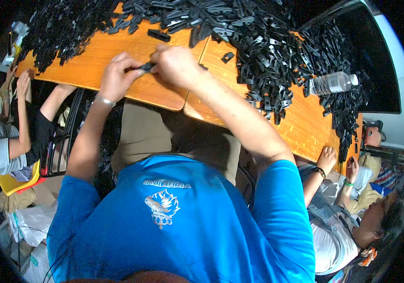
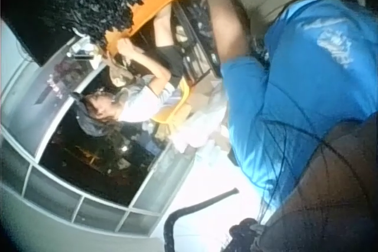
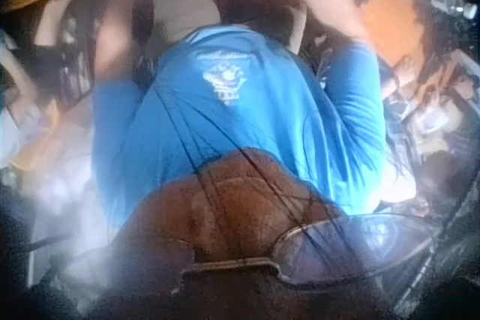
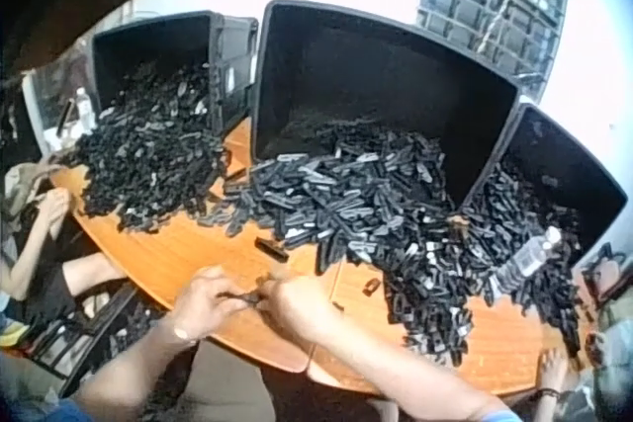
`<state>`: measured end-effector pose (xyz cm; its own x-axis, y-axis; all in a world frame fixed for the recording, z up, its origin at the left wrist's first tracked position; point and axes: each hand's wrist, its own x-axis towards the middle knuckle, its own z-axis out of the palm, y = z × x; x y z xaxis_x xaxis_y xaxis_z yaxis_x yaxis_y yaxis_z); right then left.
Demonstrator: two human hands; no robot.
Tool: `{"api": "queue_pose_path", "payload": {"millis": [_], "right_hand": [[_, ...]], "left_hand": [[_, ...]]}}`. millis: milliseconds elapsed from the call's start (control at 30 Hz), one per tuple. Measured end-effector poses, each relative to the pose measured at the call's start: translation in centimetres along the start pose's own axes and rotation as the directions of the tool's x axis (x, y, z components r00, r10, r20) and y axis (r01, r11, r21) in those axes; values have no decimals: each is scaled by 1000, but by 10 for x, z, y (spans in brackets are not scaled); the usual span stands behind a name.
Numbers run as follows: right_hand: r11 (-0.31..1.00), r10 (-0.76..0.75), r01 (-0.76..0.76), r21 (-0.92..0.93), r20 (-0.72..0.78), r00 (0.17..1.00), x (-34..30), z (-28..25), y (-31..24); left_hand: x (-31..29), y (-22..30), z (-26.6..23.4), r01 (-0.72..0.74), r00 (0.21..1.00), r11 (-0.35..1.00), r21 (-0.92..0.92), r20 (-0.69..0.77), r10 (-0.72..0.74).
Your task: The person assembles plastic components by fitting small plastic pieces together by hand, gathers additional plastic pieces from a container onto the table, and joins more pieces together.
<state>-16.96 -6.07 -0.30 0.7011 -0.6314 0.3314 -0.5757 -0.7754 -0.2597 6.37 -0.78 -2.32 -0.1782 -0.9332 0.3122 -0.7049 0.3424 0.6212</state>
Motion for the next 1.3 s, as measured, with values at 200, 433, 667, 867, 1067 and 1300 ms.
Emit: {"api": "queue_pose_path", "payload": {"millis": [200, 433, 667, 867, 1067, 1300], "right_hand": [[989, 76, -69, 133, -51, 996, -47, -34, -13], [936, 315, -296, -191, 77, 946, -76, -57, 13], [947, 320, -312, -76, 154, 935, -71, -81, 13], [967, 243, -215, -139, 236, 941, -72, -71, 20], [964, 262, -266, 5, 142, 954, -70, -68, 10], [861, 369, -317, 397, -60, 928, -67, -37, -22]], "left_hand": [[-50, -18, -122, 242, 871, 970, 19, 436, -226], [37, 6, -44, -40, 994, 991, 126, 107, 26], [98, 13, 18, -70, 997, 952, 298, -3, 74], [94, 2, 25, 7, 1000, 969, 247, -14, -4], [62, -1, 9, 256, 965, 962, -97, -33, -260], [38, 2, 3, 103, 985, 984, 142, -154, -81]]}}
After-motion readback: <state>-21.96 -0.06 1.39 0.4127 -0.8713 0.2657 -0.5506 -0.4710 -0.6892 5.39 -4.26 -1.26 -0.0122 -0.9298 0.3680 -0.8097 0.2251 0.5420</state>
